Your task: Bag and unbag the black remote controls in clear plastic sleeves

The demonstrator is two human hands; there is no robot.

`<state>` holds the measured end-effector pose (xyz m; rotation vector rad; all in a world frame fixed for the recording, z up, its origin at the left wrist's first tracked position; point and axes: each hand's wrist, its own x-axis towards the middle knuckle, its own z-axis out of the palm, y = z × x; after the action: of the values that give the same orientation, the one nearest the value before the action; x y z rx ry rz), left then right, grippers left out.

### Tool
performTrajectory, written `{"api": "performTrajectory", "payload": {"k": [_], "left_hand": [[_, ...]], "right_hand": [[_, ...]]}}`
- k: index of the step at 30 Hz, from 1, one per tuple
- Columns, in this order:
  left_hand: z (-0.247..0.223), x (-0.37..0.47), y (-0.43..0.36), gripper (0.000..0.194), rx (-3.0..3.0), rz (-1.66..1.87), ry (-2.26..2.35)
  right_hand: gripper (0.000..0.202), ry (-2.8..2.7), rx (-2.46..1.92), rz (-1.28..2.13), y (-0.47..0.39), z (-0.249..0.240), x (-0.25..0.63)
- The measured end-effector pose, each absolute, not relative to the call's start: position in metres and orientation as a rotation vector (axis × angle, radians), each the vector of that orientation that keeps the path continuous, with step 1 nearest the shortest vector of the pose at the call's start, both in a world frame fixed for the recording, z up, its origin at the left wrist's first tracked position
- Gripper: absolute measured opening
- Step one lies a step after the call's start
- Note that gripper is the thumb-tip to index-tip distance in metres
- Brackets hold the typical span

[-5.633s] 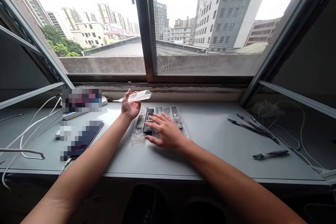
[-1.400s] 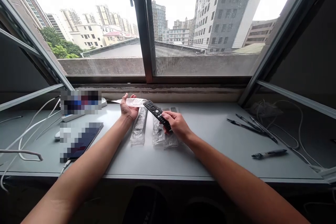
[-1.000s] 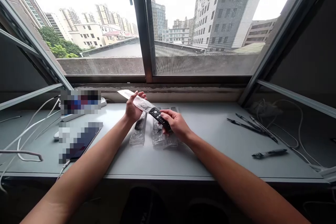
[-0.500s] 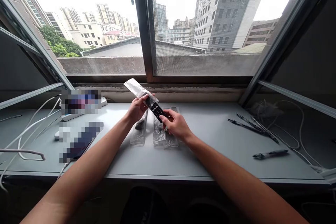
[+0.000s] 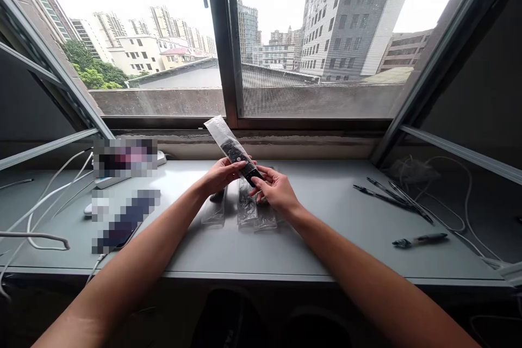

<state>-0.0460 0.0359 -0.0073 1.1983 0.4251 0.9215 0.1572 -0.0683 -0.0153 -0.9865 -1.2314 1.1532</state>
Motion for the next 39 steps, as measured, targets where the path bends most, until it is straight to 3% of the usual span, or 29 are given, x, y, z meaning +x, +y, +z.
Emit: {"api": "performTrajectory", "payload": {"k": [9, 16, 21, 28, 39], "left_hand": [[0.000, -0.048, 0.037, 0.045, 1.071, 1.048, 0.376], [-0.009, -0.045, 0.032, 0.043, 1.186, 0.824, 0.368], [-0.005, -0.046, 0.039, 0.037, 1.125, 1.018, 0.431], [-0.004, -0.050, 0.047, 0.023, 1.061, 1.143, 0.439], [-0.007, -0.044, 0.041, 0.022, 1.068, 1.086, 0.427]], "right_hand": [[0.056, -1.185, -0.982, 1.183, -0.067, -0.019, 0.157], [0.071, -1.169, -0.935, 1.209, -0.065, -0.018, 0.158], [0.080, -1.181, -0.992, 1.153, -0.065, -0.021, 0.157], [0.070, -1.258, -0.968, 1.162, -0.067, -0.022, 0.157], [0.059, -1.353, -0.873, 1.193, -0.071, -0.018, 0.157]]}}
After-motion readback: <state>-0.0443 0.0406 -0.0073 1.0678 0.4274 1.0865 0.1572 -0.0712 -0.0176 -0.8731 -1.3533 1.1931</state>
